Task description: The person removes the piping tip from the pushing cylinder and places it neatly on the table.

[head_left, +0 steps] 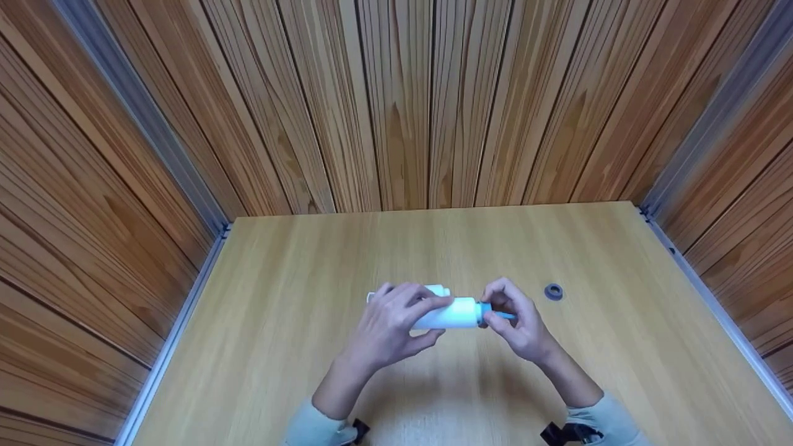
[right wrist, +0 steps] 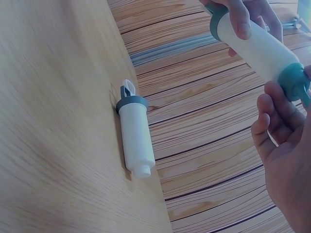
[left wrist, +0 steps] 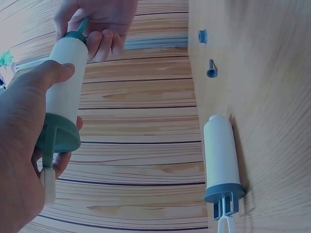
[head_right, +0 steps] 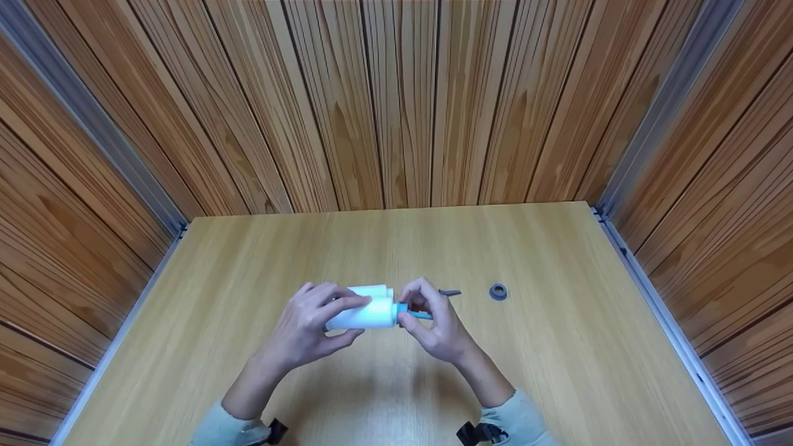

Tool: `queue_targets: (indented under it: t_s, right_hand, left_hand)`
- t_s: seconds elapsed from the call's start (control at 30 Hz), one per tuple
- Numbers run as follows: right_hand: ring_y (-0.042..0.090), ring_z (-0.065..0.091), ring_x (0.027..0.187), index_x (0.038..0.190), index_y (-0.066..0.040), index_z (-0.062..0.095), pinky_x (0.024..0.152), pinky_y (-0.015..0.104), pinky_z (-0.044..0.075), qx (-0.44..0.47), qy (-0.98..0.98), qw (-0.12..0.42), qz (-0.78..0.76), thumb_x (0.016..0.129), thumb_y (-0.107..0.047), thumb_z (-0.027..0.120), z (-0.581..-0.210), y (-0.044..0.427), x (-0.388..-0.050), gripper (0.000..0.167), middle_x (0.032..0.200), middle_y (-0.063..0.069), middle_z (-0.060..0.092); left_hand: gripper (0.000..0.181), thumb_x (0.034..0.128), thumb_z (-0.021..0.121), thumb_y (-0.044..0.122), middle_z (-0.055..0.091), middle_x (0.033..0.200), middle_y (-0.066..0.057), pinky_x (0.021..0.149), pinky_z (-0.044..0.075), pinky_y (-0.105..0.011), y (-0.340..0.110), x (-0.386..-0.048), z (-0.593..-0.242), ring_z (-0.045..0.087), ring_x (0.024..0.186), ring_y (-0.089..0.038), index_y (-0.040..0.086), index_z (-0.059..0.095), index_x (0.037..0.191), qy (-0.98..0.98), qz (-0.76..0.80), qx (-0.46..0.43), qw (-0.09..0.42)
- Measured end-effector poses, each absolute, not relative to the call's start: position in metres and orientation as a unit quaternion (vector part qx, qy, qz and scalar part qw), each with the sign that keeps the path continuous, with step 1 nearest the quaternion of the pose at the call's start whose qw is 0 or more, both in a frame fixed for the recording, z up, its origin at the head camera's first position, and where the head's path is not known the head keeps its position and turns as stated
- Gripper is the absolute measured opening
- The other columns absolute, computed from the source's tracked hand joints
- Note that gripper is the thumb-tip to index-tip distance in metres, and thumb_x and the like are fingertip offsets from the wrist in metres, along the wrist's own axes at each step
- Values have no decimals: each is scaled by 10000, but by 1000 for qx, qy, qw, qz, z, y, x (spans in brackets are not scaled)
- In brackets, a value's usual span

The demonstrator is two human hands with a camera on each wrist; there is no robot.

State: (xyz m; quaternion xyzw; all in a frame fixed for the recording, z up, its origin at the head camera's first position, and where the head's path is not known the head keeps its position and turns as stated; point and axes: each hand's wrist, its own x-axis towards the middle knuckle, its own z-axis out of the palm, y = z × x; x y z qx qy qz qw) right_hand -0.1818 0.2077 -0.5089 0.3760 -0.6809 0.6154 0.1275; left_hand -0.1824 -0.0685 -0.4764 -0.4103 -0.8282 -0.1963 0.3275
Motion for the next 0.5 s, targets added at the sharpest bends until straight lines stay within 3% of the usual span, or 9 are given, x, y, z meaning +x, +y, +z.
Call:
queue_targets:
  t_s: [0.33, 0.5]
  right_hand:
    - [59, 703, 929, 1174, 104, 539, 829, 227, 633, 387, -688, 145, 597, 893, 176, 620, -511, 208, -184, 301, 1016, 103, 634]
    - [69, 715, 865, 1185, 105, 518, 772, 242, 642, 375, -689, 119, 609, 917, 177, 527, -510, 209, -183, 278, 1019, -3, 692]
  left_hand:
    - [518, 832, 1017, 347, 802, 1149, 17, 808, 526, -297, -69, -182, -477, 787, 1007, -156, 271, 823, 1307, -829, -205, -408, 324]
    - [506, 849, 1006, 351, 805, 1159, 22, 824, 557, -310, -69, -181, -477, 793, 1025, -159, 277, 821, 1314, -834, -201, -405, 315]
